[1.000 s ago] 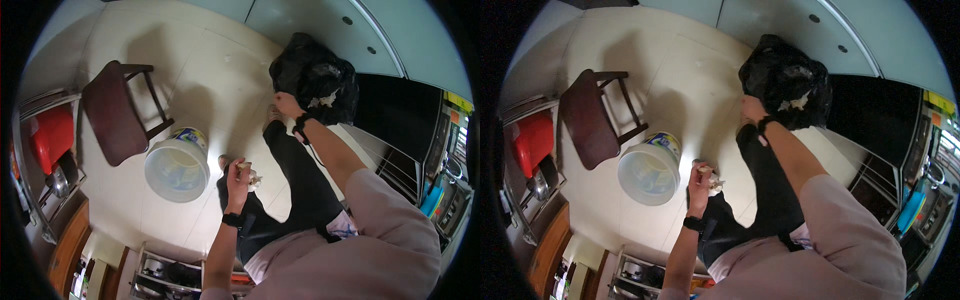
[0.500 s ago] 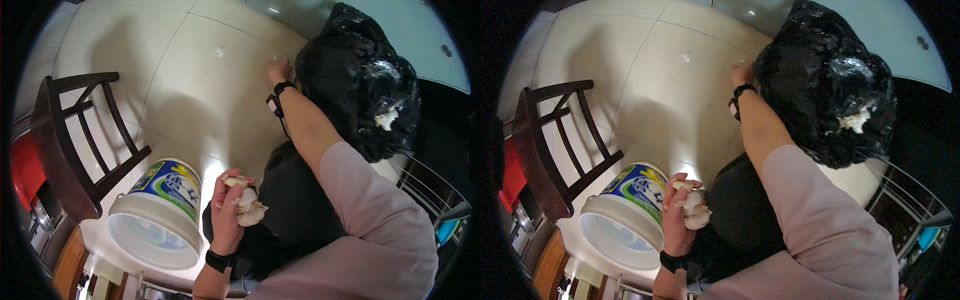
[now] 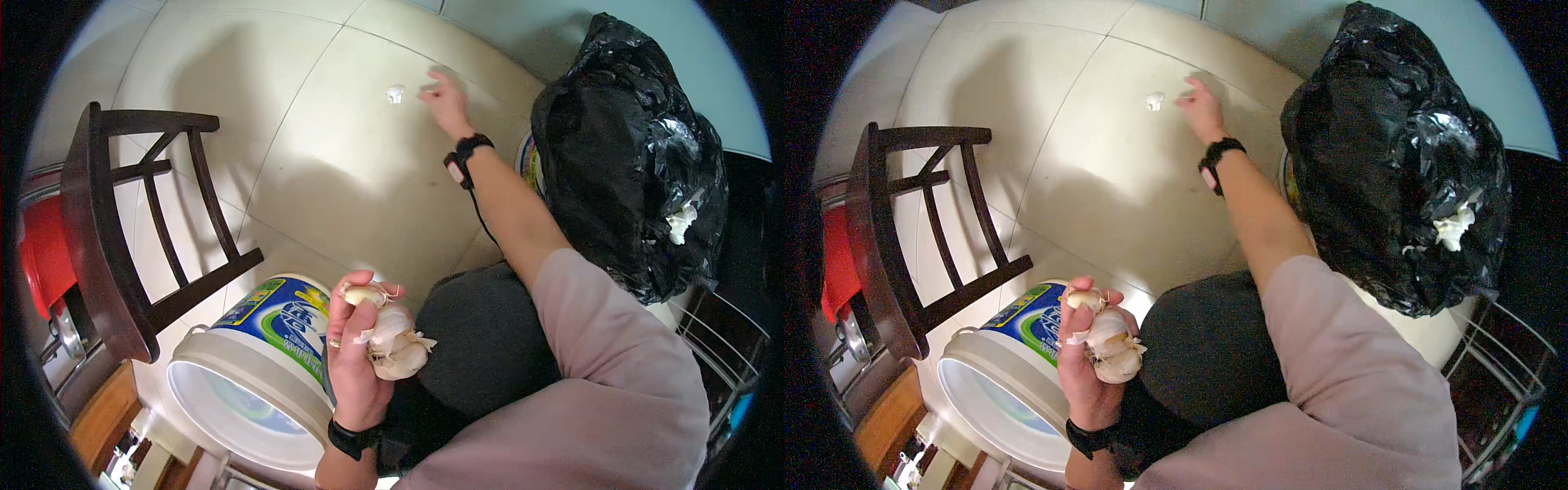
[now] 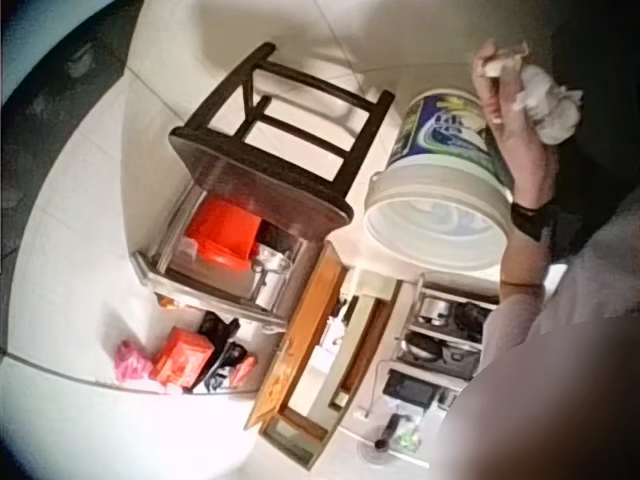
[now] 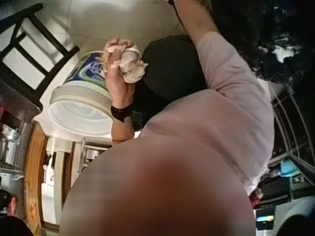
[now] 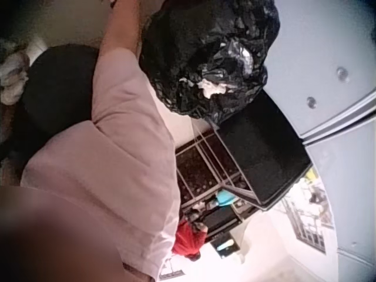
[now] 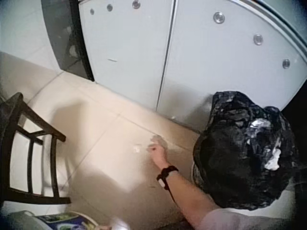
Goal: Peel several cloves of garlic by hand and discard the skins into a trash bag.
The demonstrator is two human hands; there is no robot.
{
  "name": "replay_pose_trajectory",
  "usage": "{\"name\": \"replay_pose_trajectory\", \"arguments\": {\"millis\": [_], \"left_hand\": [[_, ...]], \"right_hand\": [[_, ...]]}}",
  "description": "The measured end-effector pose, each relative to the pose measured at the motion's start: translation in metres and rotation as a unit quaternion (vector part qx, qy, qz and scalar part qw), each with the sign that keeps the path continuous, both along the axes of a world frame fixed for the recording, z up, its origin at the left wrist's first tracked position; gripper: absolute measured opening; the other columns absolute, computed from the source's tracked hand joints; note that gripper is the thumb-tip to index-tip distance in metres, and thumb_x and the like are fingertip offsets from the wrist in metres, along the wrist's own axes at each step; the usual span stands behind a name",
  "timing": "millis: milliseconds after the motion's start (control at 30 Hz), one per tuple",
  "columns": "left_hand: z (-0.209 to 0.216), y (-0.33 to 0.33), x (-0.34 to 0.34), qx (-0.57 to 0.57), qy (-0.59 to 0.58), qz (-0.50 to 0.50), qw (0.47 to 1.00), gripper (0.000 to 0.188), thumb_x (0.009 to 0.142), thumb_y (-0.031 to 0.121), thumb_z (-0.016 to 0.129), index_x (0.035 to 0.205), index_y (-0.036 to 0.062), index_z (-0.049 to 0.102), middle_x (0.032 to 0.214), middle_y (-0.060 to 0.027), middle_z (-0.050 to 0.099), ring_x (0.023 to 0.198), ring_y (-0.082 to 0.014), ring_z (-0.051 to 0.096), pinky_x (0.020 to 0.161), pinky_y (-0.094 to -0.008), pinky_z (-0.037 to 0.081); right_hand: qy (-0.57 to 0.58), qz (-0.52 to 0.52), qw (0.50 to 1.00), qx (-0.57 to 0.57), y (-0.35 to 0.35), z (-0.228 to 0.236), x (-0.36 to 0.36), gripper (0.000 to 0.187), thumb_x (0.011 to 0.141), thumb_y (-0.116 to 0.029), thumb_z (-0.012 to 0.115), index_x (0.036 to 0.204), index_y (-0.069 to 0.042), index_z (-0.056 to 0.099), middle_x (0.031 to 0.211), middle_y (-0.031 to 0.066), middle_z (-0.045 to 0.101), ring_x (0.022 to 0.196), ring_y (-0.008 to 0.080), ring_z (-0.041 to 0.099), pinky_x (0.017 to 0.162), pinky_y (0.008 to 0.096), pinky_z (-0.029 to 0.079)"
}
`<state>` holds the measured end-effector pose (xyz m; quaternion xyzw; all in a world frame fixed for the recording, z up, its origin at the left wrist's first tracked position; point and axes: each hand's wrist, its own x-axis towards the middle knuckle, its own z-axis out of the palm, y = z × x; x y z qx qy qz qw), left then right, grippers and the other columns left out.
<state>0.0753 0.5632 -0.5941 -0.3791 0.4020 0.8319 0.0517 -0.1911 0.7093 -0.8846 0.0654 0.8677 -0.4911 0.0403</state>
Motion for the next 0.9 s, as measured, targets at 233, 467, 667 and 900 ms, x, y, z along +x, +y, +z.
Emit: {"name": "replay_pose_trajectory", "arguments": {"millis": [233, 467, 667, 900], "left_hand": [[0.000, 0.005, -0.004, -0.011, 0.010, 0.000, 1.000, 0.038, 0.084, 0.027, 0.057, 0.115, 0.0076, 0.045, 0.092, -0.0131, 0.056, 0.066, -0.0212, 0.057, 0.056, -0.0281, 0.047], [-0.003, 0.003, -0.006, -0.006, 0.012, -0.008, 1.000, 0.039, 0.086, 0.028, 0.055, 0.117, 0.0076, 0.043, 0.093, -0.0133, 0.056, 0.066, -0.0215, 0.057, 0.056, -0.0282, 0.047], [-0.004, 0.005, -0.009, 0.012, 0.009, -0.038, 0.999, 0.037, 0.087, 0.026, 0.053, 0.117, 0.0074, 0.043, 0.094, -0.0132, 0.055, 0.067, -0.0215, 0.057, 0.056, -0.0281, 0.047], [0.010, 0.012, -0.002, 0.038, -0.030, -0.015, 0.999, 0.035, 0.088, 0.022, 0.052, 0.118, 0.0073, 0.043, 0.094, -0.0123, 0.055, 0.068, -0.0196, 0.057, 0.057, -0.0277, 0.049]], "right_hand": [[0.033, 0.200, 0.965, 0.164, -0.031, -0.056, -0.041, 0.035, 0.072, -0.021, 0.069, 0.103, -0.010, 0.060, 0.088, 0.0123, 0.064, 0.083, 0.0288, 0.061, 0.074, 0.0364, 0.048], [-0.160, 0.226, 0.960, 0.047, 0.007, 0.012, 0.075, 0.015, 0.077, -0.017, 0.065, 0.084, -0.003, 0.062, 0.073, 0.0108, 0.063, 0.070, 0.0207, 0.061, 0.066, 0.0331, 0.048], [-0.055, 0.211, 0.969, 0.119, 0.030, -0.010, 0.141, 0.014, 0.076, -0.012, 0.061, 0.085, -0.002, 0.061, 0.083, 0.0155, 0.062, 0.079, 0.0302, 0.059, 0.072, 0.0384, 0.047], [-0.083, 0.256, 0.951, 0.153, 0.032, 0.001, 0.141, 0.012, 0.074, -0.006, 0.056, 0.084, -0.003, 0.062, 0.084, 0.0173, 0.061, 0.082, 0.0356, 0.058, 0.075, 0.0416, 0.047]]}}
